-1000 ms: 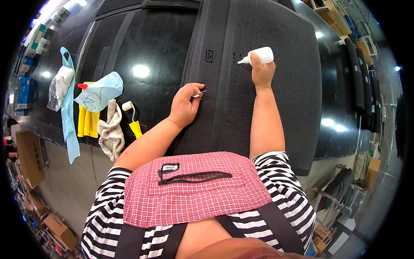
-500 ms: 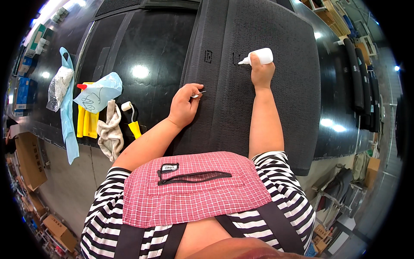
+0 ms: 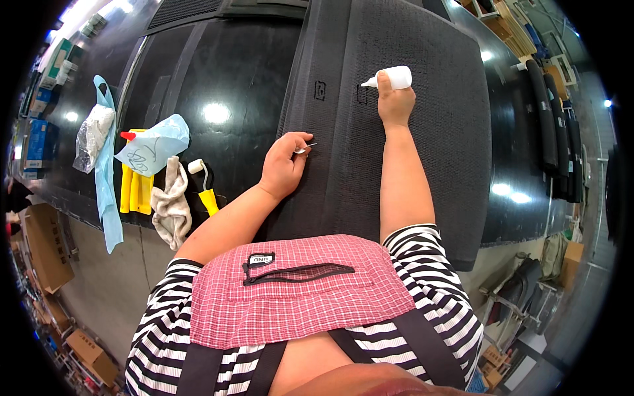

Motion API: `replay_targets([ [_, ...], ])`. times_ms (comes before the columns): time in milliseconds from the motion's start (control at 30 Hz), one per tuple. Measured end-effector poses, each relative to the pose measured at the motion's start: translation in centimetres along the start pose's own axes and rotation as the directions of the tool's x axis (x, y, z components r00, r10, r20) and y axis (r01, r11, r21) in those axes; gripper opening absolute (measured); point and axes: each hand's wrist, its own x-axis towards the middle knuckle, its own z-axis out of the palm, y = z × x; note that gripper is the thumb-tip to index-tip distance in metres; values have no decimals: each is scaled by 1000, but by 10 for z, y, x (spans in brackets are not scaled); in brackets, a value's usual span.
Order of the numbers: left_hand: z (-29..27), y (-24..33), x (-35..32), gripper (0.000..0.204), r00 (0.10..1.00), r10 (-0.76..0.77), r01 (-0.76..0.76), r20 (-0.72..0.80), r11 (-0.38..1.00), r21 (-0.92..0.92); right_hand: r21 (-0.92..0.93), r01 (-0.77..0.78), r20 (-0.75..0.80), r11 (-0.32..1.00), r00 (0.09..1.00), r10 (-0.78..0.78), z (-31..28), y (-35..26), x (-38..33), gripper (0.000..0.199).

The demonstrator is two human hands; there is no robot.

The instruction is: The person assembles car floor mats by applying adhesive from a bottle to the edges of a black mat and pressing down a smaller mesh insert. They use a yellow roller tool to smooth the insert and ensure it adheres properly. The process is repeated for multiple mats in a workshop setting.

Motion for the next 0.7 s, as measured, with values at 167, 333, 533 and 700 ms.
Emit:
replay_targets([
  [167, 0, -2, -1, 9, 1000, -18, 18, 3, 999, -36, -24, -1, -15, 1000, 1000, 0, -4, -3, 0, 41],
  [333, 0, -2, -1, 9, 1000, 8, -8, -7, 1000, -18, 101, -3, -6, 995, 1000, 3, -9, -6, -3, 39],
  [533, 1, -1, 0, 18, 1000, 22, -22, -12, 1000, -5, -9, 9, 63, 1000, 998, -8, -12, -12, -9, 38],
  [700, 1, -4, -1, 14, 1000, 20, -20, -5, 1000, -7, 84, -49, 72, 995, 996, 43, -16, -14, -10, 37],
])
